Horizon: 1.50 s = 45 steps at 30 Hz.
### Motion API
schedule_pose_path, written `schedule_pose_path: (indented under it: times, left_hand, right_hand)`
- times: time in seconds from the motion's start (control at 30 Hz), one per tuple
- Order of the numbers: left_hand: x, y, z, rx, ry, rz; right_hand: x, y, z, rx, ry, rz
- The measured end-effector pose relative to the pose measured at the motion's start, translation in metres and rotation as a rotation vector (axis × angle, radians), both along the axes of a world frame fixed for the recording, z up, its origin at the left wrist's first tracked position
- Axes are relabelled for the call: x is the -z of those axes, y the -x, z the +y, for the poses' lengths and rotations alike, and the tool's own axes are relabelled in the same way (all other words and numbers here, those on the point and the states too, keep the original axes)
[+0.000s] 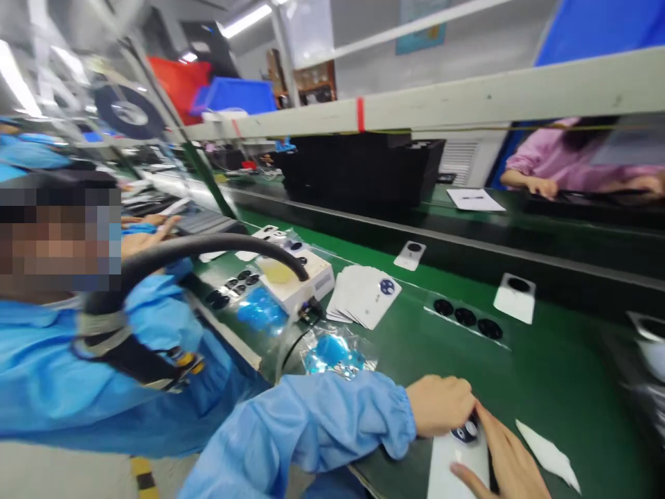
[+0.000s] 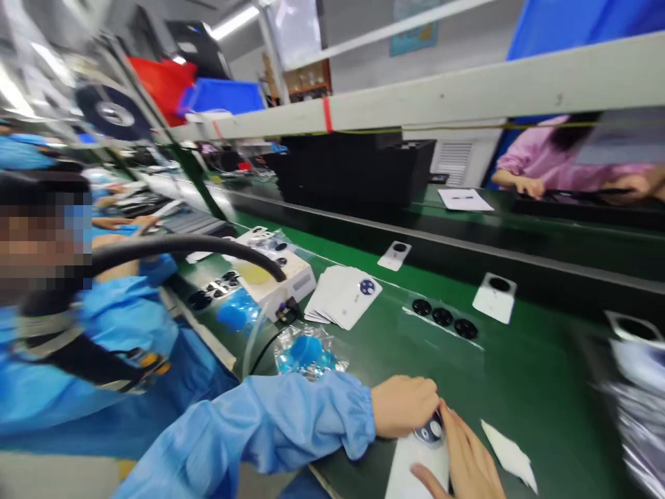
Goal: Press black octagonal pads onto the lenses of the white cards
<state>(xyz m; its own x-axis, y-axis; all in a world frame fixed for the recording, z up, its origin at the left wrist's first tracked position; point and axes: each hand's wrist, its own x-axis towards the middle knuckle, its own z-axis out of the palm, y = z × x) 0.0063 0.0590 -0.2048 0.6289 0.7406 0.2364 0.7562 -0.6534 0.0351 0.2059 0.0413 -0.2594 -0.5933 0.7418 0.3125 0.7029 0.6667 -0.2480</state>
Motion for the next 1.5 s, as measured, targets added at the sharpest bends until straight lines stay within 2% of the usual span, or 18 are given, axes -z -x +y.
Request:
schedule_pose_path:
  times: [0.13,0.27,0.5,0.7,0.8,0.9,1.03,1.1,1.17,1.27,1.37,1.43,1.5]
  left_hand:
    - [-0.002,0.004,-0.009,0.031,0.074,-0.045]
    - [-0.008,0.007,-0.02,0.029,0.123,-0.066]
    - [-0.017,0.009,-0.053,0.05,0.133,-0.128]
    - [-0.028,0.005,-0.089,-0.046,0.154,-0.342]
    - [-0.036,0.023,-0.101,-0.274,0.147,-0.497]
    - [-0.036,0.068,-0.109,-0.628,0.077,-0.605]
    - [-0.016,0.137,-0.121,-0.964,-0.057,-0.654]
    - [-0.004,0.159,-0.125,-1.057,-0.098,-0.637]
    - [0.003,0.168,-0.128,-1.092,-0.112,-0.598]
    - [-0.001,0.162,-0.128,-1.107,-0.142,-0.543]
    - [-0.016,0.146,-0.123,-1.102,-0.213,-0.535]
    - [-0.026,0.13,-0.118,-1.037,-0.273,-0.557]
    - [-0.032,0.108,-0.112,-0.905,-0.254,-0.607]
  right_hand:
    - [-0.033,0.009,-0.014,0.044,0.168,-0.045]
    - [-0.049,0.019,-0.019,0.078,0.243,-0.067]
    - [-0.047,0.022,-0.024,0.086,0.248,-0.035]
    - [-0.037,0.015,-0.022,0.053,0.19,-0.03]
    - [-0.029,0.012,-0.018,0.051,0.147,-0.017]
    - [-0.024,0.011,-0.015,0.047,0.119,-0.004]
    - [-0.02,0.011,-0.013,0.036,0.089,0.006]
    - [-0.018,0.01,-0.013,0.037,0.085,0.012]
    - [-0.018,0.01,-0.012,0.039,0.1,0.015]
    - [-0.023,0.01,-0.016,0.036,0.15,0.002]
    - [-0.033,0.011,-0.02,0.021,0.203,-0.021]
    - [-0.039,0.013,-0.022,0.021,0.236,-0.034]
    - [-0.044,0.015,-0.022,0.032,0.263,-0.041]
